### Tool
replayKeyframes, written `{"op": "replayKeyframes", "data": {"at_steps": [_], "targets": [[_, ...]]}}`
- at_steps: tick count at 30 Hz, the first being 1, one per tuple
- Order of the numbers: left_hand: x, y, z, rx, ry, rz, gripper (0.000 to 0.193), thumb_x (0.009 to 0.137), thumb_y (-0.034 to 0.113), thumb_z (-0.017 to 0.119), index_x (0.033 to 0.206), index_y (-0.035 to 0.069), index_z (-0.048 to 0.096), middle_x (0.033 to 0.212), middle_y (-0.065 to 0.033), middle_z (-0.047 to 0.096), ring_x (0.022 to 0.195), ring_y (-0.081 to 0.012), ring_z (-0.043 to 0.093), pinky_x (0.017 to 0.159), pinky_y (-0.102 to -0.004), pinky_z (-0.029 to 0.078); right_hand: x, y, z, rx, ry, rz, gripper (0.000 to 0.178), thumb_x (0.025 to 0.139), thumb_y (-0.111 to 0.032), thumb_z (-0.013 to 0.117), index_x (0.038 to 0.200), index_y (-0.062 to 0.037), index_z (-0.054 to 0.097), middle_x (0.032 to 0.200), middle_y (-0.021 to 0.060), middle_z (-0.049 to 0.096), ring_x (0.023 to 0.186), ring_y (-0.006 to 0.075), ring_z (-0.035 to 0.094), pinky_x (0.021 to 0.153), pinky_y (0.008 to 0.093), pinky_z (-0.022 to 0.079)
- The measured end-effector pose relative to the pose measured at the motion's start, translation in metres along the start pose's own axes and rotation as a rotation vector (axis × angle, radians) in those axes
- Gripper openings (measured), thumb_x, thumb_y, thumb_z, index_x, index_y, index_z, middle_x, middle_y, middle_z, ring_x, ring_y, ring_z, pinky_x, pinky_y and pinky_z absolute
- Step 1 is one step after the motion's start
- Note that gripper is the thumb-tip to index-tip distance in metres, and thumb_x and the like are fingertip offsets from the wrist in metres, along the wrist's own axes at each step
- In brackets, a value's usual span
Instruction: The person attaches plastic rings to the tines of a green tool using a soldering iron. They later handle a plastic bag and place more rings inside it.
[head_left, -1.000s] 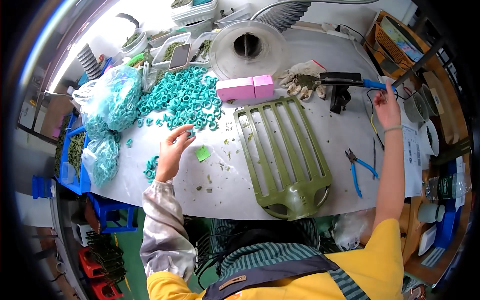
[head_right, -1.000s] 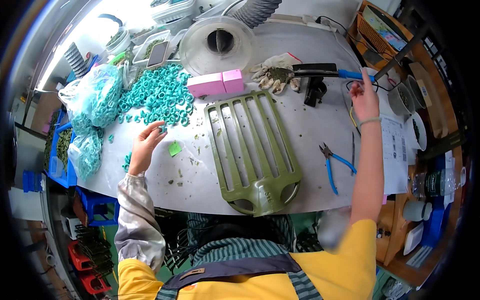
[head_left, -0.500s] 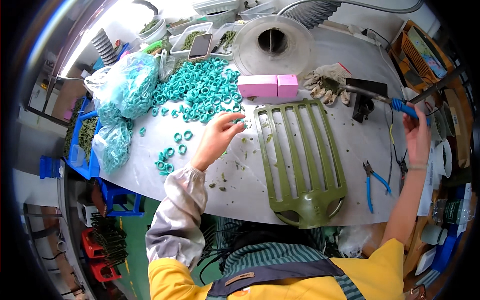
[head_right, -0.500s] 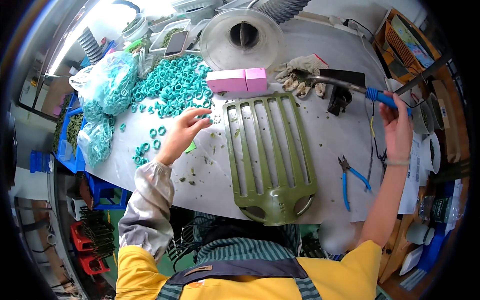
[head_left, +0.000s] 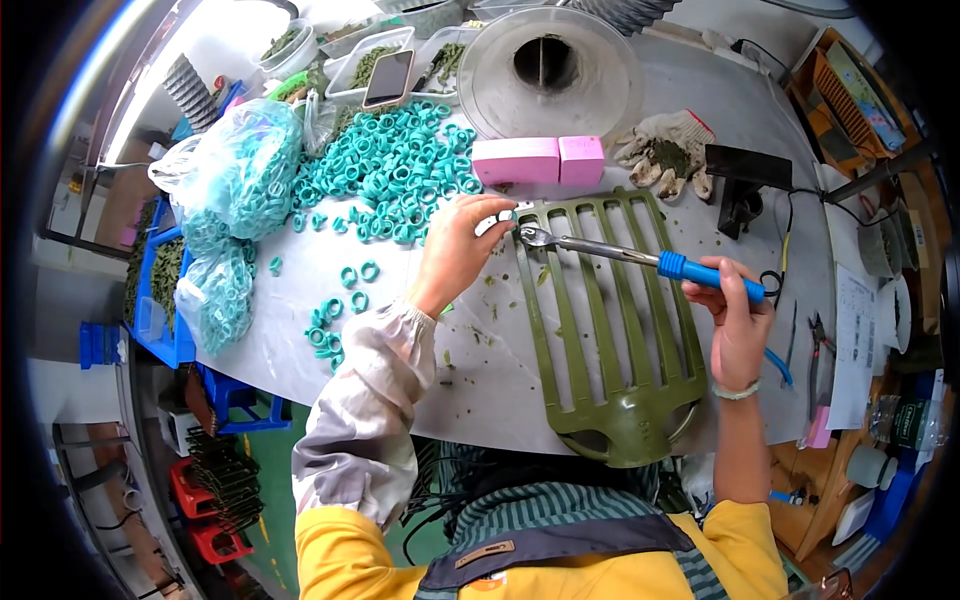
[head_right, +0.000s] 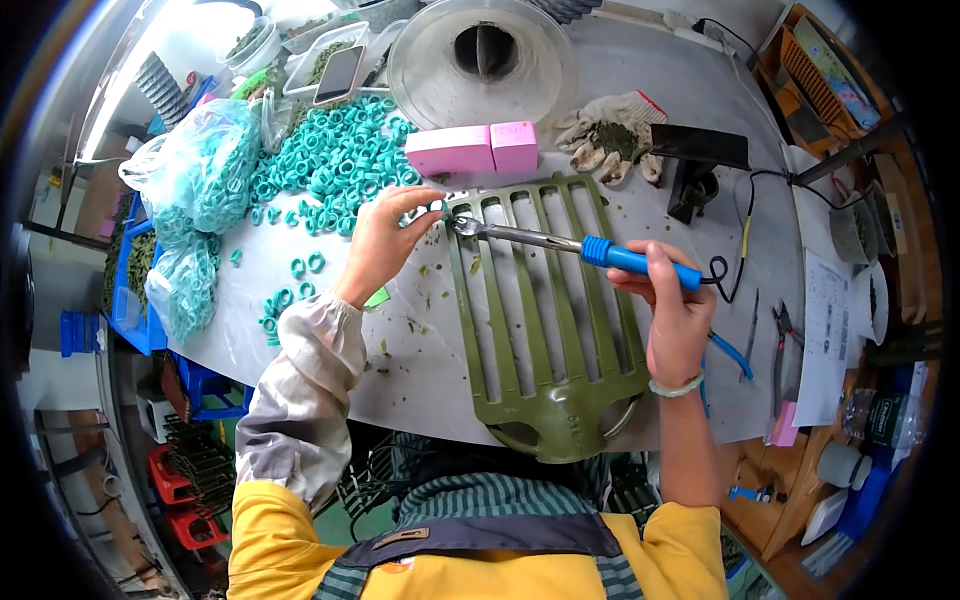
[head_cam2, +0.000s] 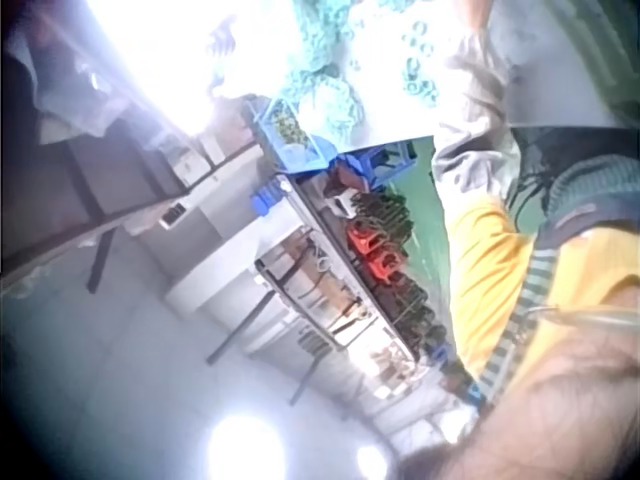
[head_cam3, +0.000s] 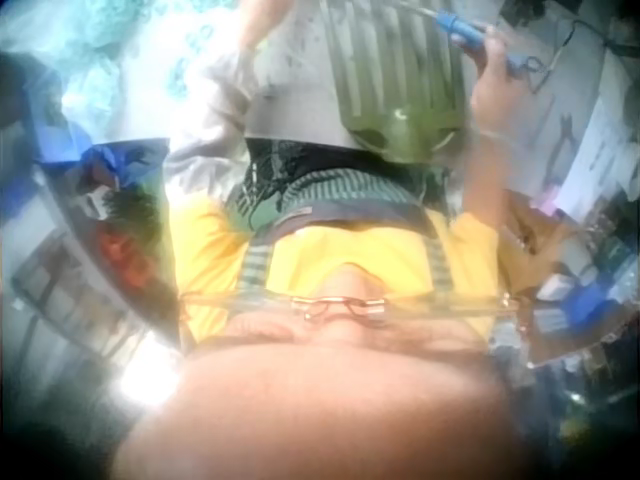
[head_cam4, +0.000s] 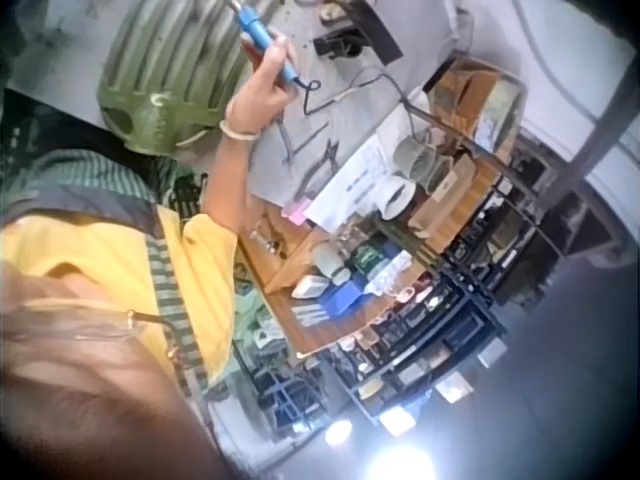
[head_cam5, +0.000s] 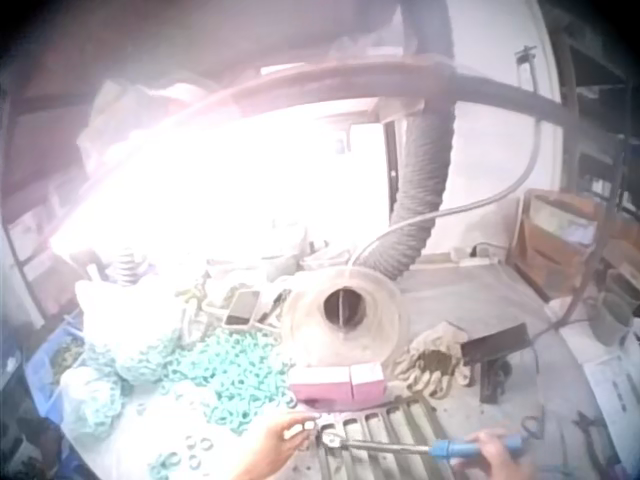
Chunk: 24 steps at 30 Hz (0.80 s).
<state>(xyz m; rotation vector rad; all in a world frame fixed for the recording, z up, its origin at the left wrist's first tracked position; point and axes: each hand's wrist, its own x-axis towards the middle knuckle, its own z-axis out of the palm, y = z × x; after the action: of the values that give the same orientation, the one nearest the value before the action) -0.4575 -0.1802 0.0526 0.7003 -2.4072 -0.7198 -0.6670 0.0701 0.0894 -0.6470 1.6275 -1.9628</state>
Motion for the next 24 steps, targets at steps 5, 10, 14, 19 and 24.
{"op": "replayKeyframes", "data": {"at_steps": [5,10,14,19,24], "targets": [[-0.001,-0.004,0.005,0.004,-0.015,0.037,0.023,0.085,0.012,0.073,0.107,0.005,0.073,0.105,-0.0102,0.072,0.098,-0.0279,0.064,0.089,-0.0364,0.048,0.001,0.009,0.012,0.03,-0.019,0.015,0.029,0.1,-0.022,0.058,0.103,0.005,0.068,0.085,0.0112,0.072,0.078,0.0196,0.072,0.075,0.0317,0.06],[0.001,-0.006,0.006,0.005,-0.03,0.06,0.022,0.085,0.012,0.073,0.106,0.004,0.072,0.104,-0.0102,0.072,0.098,-0.0282,0.063,0.089,-0.0366,0.048,0.001,0.016,0.02,0.042,-0.016,0.001,0.028,0.099,-0.02,0.059,0.104,0.0057,0.068,0.087,0.012,0.072,0.077,0.0199,0.072,0.074,0.0328,0.06],[0.002,-0.005,0.007,0.016,-0.014,0.077,0.021,0.08,0.007,0.074,0.101,0.003,0.072,0.102,-0.0113,0.072,0.098,-0.0299,0.064,0.087,-0.0372,0.05,-0.005,0.004,0.012,0.011,-0.002,-0.033,0.027,0.099,-0.018,0.059,0.102,0.0064,0.068,0.088,0.0118,0.071,0.075,0.0202,0.072,0.073,0.033,0.06],[-0.002,-0.008,0.007,0.028,0.059,0.125,0.027,0.084,0.012,0.072,0.11,0.005,0.067,0.109,-0.0132,0.066,0.102,-0.0318,0.061,0.088,-0.0392,0.048,-0.013,-0.013,-0.007,-0.017,0.04,-0.011,0.025,0.098,-0.017,0.058,0.099,0.0055,0.068,0.085,0.0104,0.07,0.071,0.0195,0.071,0.068,0.0316,0.06],[-0.013,-0.059,-0.027,0.27,0.081,0.125,0.02,0.086,0.017,0.071,0.101,0.005,0.065,0.1,-0.014,0.06,0.095,-0.0331,0.057,0.083,-0.041,0.046,-0.018,-0.014,-0.015,-0.002,0.033,0.025,0.025,0.098,-0.018,0.058,0.098,0.0047,0.068,0.09,0.0107,0.07,0.069,0.0187,0.071,0.066,0.0303,0.059]]}}
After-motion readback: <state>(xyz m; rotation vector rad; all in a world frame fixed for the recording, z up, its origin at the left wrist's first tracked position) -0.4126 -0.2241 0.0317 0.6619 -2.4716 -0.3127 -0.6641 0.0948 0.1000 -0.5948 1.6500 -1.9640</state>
